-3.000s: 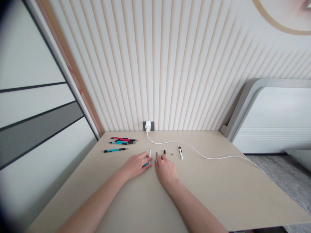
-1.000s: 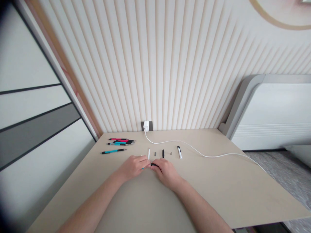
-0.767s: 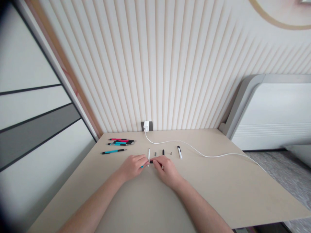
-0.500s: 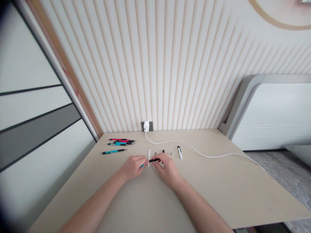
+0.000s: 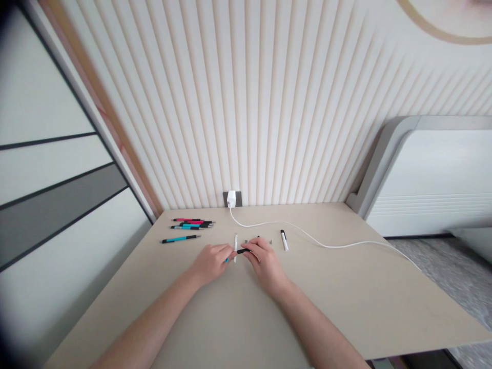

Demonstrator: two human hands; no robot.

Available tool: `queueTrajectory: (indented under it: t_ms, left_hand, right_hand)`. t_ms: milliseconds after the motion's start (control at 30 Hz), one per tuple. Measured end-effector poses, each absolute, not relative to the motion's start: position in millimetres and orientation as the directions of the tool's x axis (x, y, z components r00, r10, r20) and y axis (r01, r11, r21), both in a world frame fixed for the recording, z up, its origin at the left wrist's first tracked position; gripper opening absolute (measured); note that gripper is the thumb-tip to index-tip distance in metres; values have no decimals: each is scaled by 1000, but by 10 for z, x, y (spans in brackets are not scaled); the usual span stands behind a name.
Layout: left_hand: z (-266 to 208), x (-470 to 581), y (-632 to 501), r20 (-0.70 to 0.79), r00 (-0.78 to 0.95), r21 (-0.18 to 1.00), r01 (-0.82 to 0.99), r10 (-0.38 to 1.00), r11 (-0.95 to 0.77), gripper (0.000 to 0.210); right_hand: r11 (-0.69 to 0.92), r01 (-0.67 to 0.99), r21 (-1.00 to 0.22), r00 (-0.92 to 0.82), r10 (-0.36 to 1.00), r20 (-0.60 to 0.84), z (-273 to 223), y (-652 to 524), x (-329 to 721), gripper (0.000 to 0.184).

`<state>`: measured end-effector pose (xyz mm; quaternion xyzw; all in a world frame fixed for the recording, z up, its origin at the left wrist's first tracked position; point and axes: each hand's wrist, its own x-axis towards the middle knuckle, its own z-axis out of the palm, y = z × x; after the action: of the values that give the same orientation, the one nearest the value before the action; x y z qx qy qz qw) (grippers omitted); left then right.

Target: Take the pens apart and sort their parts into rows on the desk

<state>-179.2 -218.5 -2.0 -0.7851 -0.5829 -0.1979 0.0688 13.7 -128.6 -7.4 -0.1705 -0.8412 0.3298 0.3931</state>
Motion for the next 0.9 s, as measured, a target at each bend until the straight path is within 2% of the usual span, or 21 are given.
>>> queueTrajectory:
  t_ms: [400, 567, 733, 800, 900]
  left_hand:
    - [-2, -1735, -2194, 397, 227, 252, 905, 889, -343, 16]
    - [30, -1662, -2194, 404, 196, 330, 880, 894, -342, 33]
    - [82, -1645, -2209, 355, 117, 501, 814, 928, -295, 46]
    - [77, -1676, -2208, 370, 90, 486, 830, 925, -275, 48]
    - [36, -1733, -2200, 425, 87, 396, 877, 901, -272, 43]
  right_hand:
    - [822, 38, -569, -637, 459, 620, -24, -1228, 202, 25]
    - [830, 17, -558, -668, 425, 611, 8, -1219, 229, 26]
    - [822, 6, -570, -661, 431, 614, -8, -1170, 259, 26]
    - [818, 50, -573, -612, 478, 630, -19, -1128, 277, 26]
    - [791, 162, -590, -490, 583, 648, -41, -1059, 298, 21]
